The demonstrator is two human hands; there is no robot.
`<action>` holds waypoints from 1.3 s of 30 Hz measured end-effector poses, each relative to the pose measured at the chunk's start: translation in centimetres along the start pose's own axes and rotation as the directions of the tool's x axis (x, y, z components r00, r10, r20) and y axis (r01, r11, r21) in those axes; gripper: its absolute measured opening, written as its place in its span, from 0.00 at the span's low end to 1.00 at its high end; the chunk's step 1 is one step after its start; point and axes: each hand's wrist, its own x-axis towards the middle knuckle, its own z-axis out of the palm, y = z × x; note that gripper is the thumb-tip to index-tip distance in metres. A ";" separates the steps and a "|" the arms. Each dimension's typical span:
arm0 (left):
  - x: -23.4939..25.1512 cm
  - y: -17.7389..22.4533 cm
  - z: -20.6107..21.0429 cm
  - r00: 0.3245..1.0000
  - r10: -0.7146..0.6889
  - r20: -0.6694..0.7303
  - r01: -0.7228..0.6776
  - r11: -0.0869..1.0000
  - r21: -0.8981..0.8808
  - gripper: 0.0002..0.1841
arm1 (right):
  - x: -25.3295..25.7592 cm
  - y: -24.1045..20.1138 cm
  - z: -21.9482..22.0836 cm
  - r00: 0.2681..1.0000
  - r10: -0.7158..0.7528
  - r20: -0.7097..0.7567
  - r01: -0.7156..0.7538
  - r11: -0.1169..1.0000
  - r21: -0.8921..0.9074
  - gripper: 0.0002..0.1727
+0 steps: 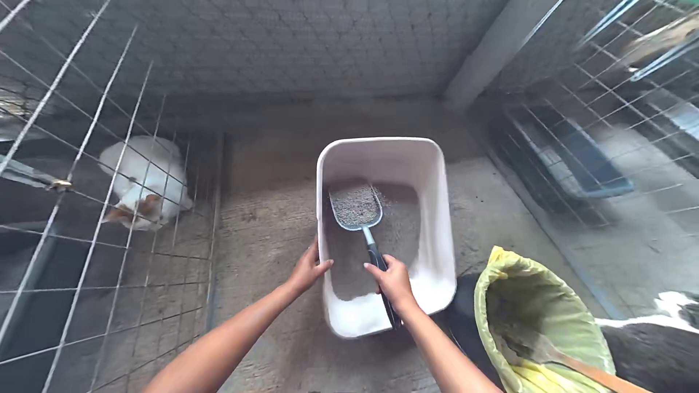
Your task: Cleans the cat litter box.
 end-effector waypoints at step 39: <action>-0.3 -1.9 6.8 0.851 -0.477 0.221 0.526 0.777 -0.346 0.39 | -3.1 4.8 -4.5 0.975 0.193 -0.111 -0.188 0.981 0.052 0.08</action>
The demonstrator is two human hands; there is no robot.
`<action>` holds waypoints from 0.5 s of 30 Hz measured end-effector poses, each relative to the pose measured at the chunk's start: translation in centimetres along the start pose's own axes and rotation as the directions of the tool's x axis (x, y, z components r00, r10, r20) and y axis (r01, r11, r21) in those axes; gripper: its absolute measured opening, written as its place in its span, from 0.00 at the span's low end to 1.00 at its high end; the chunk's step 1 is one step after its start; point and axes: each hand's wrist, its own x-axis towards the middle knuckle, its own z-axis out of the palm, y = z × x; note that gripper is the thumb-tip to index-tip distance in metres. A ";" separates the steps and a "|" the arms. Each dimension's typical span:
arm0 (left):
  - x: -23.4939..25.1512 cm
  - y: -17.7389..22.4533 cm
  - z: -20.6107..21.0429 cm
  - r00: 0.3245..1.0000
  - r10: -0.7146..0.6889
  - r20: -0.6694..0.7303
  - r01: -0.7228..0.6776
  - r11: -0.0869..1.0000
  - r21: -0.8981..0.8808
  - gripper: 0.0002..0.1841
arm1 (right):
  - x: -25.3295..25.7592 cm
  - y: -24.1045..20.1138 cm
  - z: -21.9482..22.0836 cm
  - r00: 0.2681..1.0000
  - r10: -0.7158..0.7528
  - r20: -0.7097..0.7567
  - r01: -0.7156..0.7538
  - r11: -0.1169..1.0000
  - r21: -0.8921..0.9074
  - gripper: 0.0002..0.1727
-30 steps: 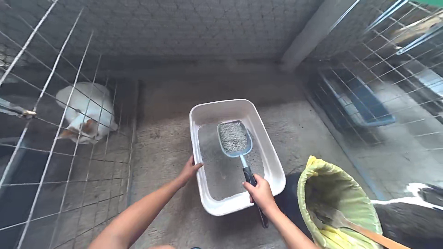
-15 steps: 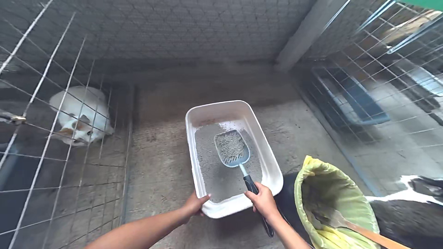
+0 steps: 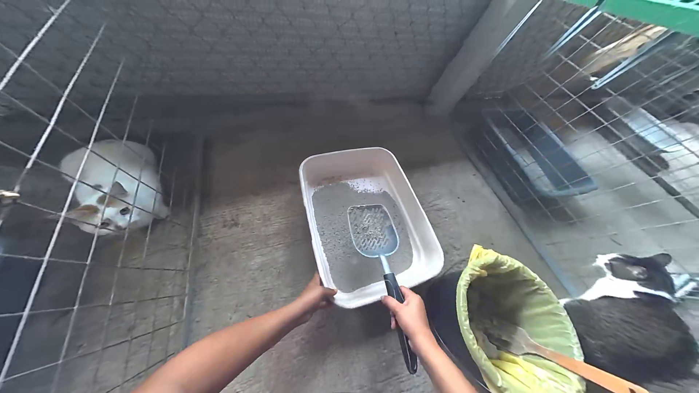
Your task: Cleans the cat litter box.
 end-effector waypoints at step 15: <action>7.2 10.7 4.8 0.870 0.423 0.252 -0.425 0.904 -0.050 0.56 | -2.4 0.9 -0.9 0.785 0.187 -0.591 0.489 0.399 0.776 0.22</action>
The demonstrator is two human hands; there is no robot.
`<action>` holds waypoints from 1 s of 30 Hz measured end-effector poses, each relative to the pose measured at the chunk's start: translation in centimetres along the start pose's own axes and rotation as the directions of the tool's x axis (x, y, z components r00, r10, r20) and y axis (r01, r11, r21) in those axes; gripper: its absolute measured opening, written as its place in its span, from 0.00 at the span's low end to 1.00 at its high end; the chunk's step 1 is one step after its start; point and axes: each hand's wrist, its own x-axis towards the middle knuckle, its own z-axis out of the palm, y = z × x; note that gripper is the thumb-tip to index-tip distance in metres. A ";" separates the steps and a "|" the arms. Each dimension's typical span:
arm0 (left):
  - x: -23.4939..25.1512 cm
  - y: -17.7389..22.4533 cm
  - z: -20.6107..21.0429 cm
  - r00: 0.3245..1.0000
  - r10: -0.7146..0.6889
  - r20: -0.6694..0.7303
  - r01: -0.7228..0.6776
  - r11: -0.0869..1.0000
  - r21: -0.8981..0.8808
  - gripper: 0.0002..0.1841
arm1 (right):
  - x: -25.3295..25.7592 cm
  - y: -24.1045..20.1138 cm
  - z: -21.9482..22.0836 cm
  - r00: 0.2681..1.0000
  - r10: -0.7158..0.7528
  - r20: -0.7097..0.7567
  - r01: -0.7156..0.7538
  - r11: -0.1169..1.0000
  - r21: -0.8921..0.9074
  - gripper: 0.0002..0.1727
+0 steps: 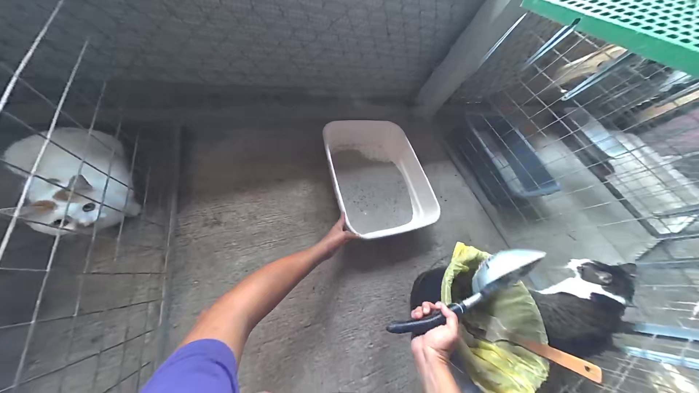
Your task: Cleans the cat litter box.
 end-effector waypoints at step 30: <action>-12.2 -7.9 -1.0 0.829 -0.559 0.006 0.549 0.817 0.175 0.32 | 14.8 -8.4 1.3 0.986 0.163 0.032 -0.166 0.960 0.228 0.41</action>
